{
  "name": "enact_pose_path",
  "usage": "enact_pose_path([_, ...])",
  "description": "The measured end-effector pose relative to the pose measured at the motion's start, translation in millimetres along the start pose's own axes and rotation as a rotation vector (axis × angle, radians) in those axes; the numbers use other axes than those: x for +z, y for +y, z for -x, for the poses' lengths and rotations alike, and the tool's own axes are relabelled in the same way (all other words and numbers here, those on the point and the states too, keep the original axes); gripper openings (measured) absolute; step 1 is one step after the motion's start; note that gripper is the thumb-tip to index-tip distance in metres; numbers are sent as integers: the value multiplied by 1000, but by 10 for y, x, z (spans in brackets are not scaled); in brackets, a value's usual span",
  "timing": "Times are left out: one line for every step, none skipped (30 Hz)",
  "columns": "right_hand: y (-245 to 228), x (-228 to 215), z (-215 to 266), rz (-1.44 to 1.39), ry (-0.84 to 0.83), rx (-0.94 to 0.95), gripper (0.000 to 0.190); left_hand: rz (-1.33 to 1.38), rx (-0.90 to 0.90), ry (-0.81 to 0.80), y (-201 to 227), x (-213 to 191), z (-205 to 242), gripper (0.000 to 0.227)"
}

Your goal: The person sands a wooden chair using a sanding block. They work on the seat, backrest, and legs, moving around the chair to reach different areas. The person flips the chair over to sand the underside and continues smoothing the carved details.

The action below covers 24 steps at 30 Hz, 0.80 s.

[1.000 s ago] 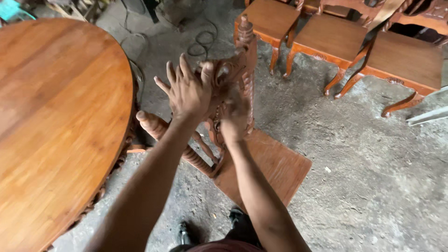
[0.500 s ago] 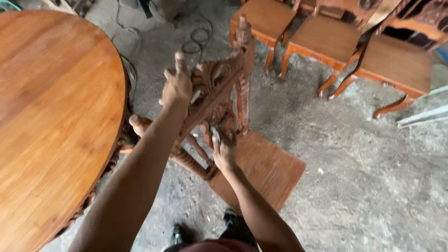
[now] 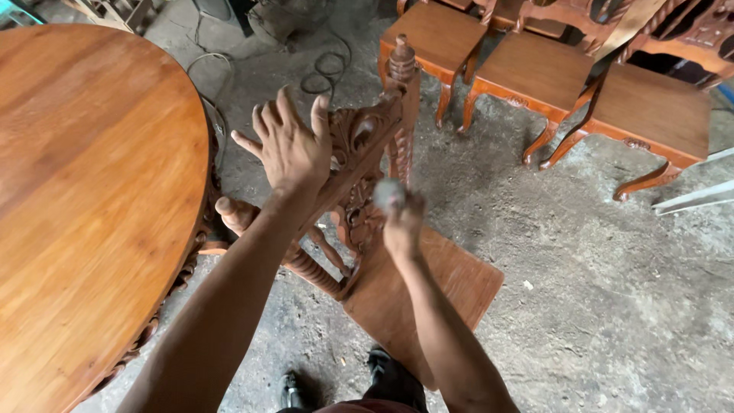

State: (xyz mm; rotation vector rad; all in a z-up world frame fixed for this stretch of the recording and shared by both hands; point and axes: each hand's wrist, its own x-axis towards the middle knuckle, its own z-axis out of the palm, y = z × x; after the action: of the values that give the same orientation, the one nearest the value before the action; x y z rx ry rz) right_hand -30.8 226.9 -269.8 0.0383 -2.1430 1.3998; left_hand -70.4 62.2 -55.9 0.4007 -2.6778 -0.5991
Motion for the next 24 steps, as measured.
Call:
enact_pose_path([-32, -68, -182, -131, 80, -4, 28, -7, -9, -11, 6, 0, 11, 85])
enact_pose_path([-101, -113, -487, -261, 164, -8, 31, -2, 1, 1, 5, -4, 27, 85])
enact_pose_path([-241, -109, -724, -59, 151, -132, 29, 3, 11, 12, -2, -13, 44, 85])
enact_pose_path([-417, -81, -954, 143, 142, -262, 30, 14, 25, 31, 16, -17, 26, 85])
enact_pose_path([-673, 82, -1071, 38, 73, 90, 31, 9, 12, 19, 30, -21, 8, 85])
enact_pose_path([-954, 261, -1069, -68, -2, 445, 38, 3, -5, 3, 24, -26, 12, 85])
enact_pose_path([-1201, 336, -868, 23, 251, 68, 35, -4, -23, -13, 18, -29, 14, 84])
enact_pose_path([-1408, 331, -553, 117, 486, -328, 33, 0, -7, -2, 19, -23, 26, 83])
enact_pose_path([-1517, 224, -277, 165, 427, -341, 35, 3, 9, 9, 13, -22, 69, 82])
enact_pose_path([-1567, 180, -146, 209, 375, -359, 36, 7, 29, 29, 20, -47, 70, 81])
enact_pose_path([-1487, 170, -229, 184, 332, -352, 33, 16, 19, 13, 44, -70, 40, 79])
enact_pose_path([-1325, 124, -291, 159, 279, -331, 31, 16, 3, -15, 42, -78, 48, 77])
enact_pose_path([-1151, 81, -347, 135, 225, -311, 30, 16, -13, -43, 43, -81, 59, 75])
enact_pose_path([-967, 13, -528, 16, 175, 124, 31, 23, -9, -38, 70, -93, 35, 75])
enact_pose_path([-883, 78, -730, -130, 149, 338, 28, 30, -5, -33, 96, -102, 16, 74])
enact_pose_path([-818, 71, -853, -251, 140, 569, 26, 38, -11, -45, 88, -93, 65, 74])
enact_pose_path([-820, 134, -1034, -399, 167, 582, 19, 44, -18, -40, 68, -91, 77, 74])
enact_pose_path([-843, 147, -1116, -546, 201, 594, 18, 50, -20, -37, 60, -76, 64, 74])
enact_pose_path([-927, 190, -1022, -79, 360, 318, 19, 56, -22, -34, 55, -57, 69, 74])
enact_pose_path([-1084, 291, -899, 378, 502, 20, 23, 55, -8, -22, 62, -60, 66, 74])
enact_pose_path([-1200, 306, -791, 832, 620, -292, 30, 54, 6, -9, 63, -72, 67, 74])
enact_pose_path([-1235, 216, -691, 497, 486, -294, 28, 56, 21, 8, 72, -73, 39, 74])
enact_pose_path([-1238, 99, -560, 163, 345, -294, 26, 58, 17, 1, 89, -66, 14, 74])
enact_pose_path([-1213, 9, -469, -169, 191, -280, 25, 52, 6, -13, 80, -62, 39, 74])
